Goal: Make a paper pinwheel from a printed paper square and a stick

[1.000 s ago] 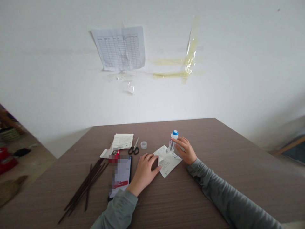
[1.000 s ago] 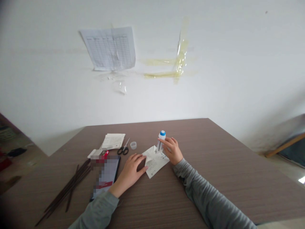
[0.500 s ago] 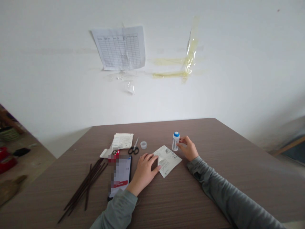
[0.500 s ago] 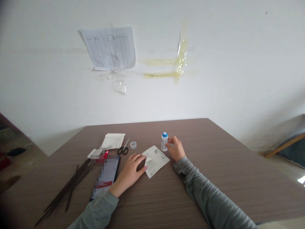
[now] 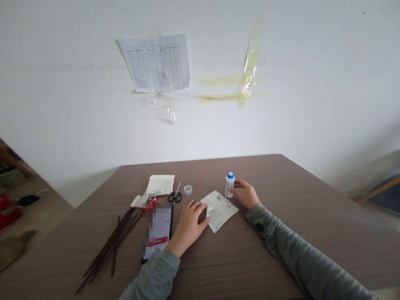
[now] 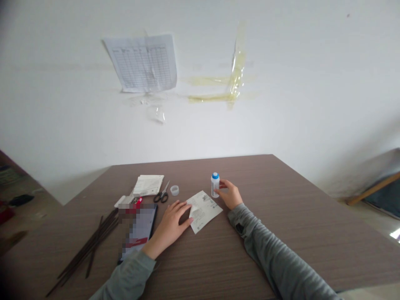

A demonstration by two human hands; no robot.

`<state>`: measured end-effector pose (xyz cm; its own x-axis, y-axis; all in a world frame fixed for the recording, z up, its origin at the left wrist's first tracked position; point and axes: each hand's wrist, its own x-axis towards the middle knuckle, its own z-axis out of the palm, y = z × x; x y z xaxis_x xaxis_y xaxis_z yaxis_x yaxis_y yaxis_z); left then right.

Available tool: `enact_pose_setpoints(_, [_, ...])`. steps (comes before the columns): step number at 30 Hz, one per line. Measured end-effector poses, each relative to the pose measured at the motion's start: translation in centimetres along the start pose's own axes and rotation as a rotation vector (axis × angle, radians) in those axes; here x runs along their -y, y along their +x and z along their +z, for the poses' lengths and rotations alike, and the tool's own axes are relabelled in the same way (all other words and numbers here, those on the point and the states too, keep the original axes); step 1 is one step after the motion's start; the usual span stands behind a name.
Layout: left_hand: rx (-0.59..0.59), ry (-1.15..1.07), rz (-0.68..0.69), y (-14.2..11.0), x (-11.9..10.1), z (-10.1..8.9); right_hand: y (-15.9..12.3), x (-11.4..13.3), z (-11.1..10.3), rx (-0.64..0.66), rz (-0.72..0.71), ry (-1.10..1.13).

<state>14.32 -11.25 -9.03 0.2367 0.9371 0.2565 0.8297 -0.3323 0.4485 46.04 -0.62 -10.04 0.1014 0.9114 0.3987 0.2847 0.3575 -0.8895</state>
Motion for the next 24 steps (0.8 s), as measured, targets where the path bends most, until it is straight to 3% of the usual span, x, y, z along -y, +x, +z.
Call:
enact_pose_setpoints(8, [0.05,0.034,-0.041,0.0,-0.5,-0.8,1.8,0.1,0.7,0.044,0.031,0.034])
enact_pose_setpoints(15, [0.011,0.05,-0.036,0.1,0.1,-0.8,3.3,1.3,1.8,0.132,0.037,0.105])
enact_pose_setpoints(24, [0.128,0.134,-0.125,0.3,-1.1,-2.7,5.1,2.7,5.7,0.232,0.05,0.109])
